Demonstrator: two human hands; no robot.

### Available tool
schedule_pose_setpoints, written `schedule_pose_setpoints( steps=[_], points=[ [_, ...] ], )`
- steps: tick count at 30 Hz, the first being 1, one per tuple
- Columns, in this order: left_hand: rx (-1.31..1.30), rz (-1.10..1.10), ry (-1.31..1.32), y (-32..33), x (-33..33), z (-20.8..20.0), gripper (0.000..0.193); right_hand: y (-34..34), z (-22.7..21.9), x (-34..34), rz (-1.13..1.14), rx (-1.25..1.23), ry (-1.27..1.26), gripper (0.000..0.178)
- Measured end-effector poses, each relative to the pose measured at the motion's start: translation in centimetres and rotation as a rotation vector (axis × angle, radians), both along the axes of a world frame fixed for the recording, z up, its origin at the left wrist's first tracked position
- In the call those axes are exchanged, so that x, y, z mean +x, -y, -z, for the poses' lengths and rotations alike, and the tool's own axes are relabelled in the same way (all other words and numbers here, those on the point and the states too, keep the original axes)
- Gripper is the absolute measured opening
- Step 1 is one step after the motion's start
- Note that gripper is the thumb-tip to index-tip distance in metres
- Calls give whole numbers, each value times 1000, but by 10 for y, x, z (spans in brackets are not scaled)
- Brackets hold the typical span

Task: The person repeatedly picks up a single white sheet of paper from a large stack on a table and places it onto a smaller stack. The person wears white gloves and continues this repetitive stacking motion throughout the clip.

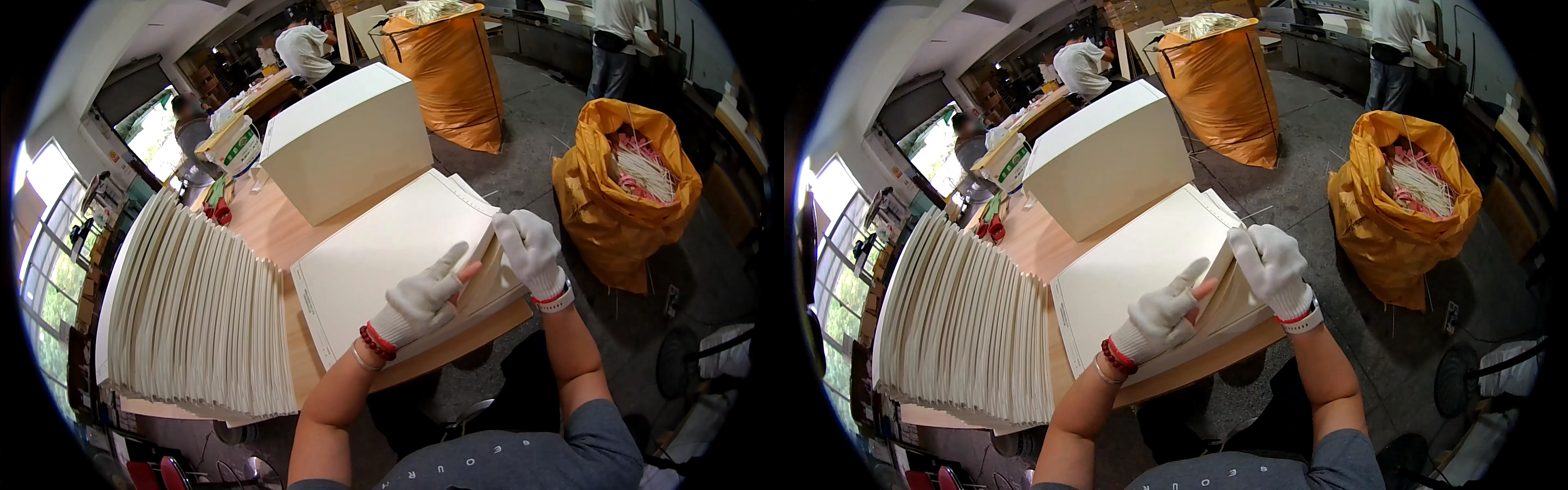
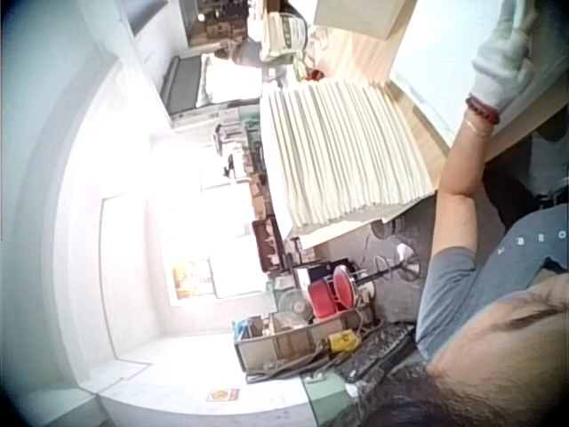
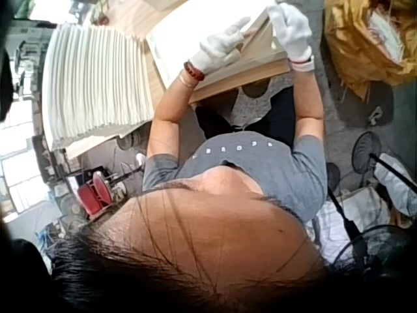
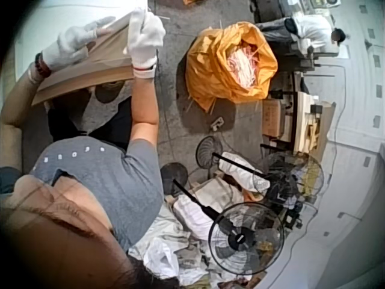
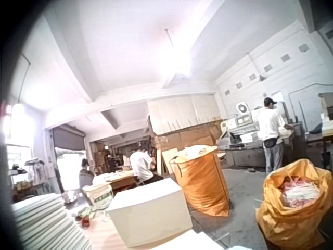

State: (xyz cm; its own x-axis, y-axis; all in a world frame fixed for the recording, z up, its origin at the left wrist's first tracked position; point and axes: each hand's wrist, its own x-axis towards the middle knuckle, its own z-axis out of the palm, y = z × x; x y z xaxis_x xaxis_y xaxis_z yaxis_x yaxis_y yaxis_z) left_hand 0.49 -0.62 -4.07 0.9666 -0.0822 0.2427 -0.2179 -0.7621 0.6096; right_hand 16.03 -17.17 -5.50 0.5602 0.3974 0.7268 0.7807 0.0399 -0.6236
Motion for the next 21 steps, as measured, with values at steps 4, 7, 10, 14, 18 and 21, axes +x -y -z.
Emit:
schedule_pose_setpoints(
  steps=[4, 7, 10, 14, 18, 21],
  points=[
    [-51, 28, -42, -2, 4, 3, 37, -2, 4, 3, 99, 0, 218, 20],
    [-66, -6, 46, -1, 1, 10, 37, -6, 4, 1, 129, 30, 261, 23],
    [-129, -2, 61, -2, 2, 13, 39, -6, 6, 1, 79, 53, 133, 27],
    [-183, 15, 58, -2, 2, 10, 43, 1, 2, 1, -59, 65, -48, 25],
    [6, 16, -2, 2, 2, -2, 46, 1, 7, 2, -42, 59, -89, 27],
    [10, 56, -40, -1, 5, -4, 44, 0, 5, 3, 31, 58, 68, 23]
  ],
)
